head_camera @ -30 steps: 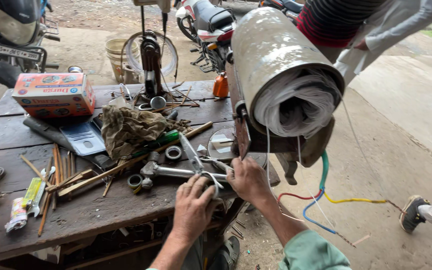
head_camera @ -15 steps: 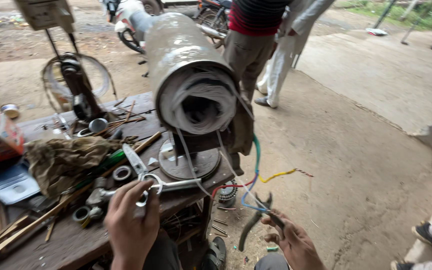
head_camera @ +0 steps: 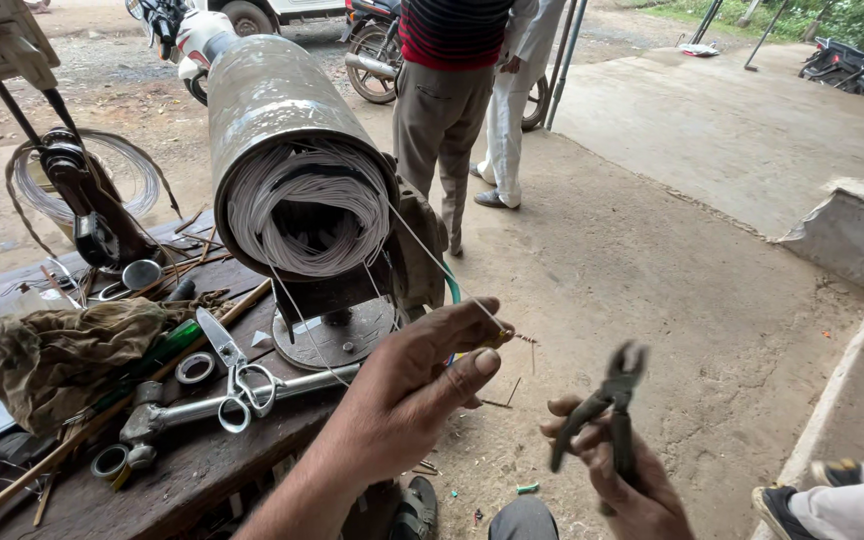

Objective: The person joins electrical wires by hand, aligning the stripped ends and twisting them together. They then use pliers to grip and further twist the joined wires and use a lighter to burn the insulation on the wire ends.

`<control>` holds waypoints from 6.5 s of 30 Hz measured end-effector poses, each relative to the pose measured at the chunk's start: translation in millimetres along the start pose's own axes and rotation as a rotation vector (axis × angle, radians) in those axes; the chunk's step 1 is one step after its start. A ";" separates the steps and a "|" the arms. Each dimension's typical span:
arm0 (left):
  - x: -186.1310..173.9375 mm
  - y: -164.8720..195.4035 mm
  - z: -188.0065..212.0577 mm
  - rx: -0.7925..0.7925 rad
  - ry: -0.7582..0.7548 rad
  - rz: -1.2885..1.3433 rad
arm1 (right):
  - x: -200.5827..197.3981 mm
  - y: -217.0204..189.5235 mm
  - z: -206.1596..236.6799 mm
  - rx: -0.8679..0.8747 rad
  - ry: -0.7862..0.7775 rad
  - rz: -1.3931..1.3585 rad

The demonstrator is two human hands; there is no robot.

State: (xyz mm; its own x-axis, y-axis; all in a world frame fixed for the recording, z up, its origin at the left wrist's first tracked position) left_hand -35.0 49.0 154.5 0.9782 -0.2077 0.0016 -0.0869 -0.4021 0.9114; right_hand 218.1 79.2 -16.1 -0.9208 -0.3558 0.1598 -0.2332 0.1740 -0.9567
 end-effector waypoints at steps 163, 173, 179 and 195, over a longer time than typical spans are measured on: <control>-21.6 -16.3 15.7 0.261 0.190 -0.194 | 88.4 -93.2 -71.9 -0.520 -0.373 0.880; -22.9 -14.0 18.4 0.218 0.253 -0.298 | 88.7 -82.0 -78.8 -0.360 -0.261 0.958; -23.6 -14.4 20.8 0.227 0.240 -0.273 | 93.9 -104.2 -60.1 -0.576 -0.290 0.890; -25.1 -17.0 16.7 0.211 0.214 -0.278 | 75.9 -98.0 -63.6 -0.531 -0.173 1.044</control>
State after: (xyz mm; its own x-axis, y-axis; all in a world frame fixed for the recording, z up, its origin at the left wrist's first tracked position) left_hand -61.2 46.1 132.1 0.9850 0.1164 -0.1271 0.1716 -0.5952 0.7850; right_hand 151.2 93.6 105.3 -0.6976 0.0724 -0.7128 0.4685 0.7988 -0.3774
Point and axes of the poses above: each hand's wrist, its own z-axis away from the middle knuckle, its own x-axis out of the palm, y = z × x, the point moved 8 cm from there along -z, towards the middle knuckle, and after that the axes turned 7 degrees about z, right-handed, at the moved point
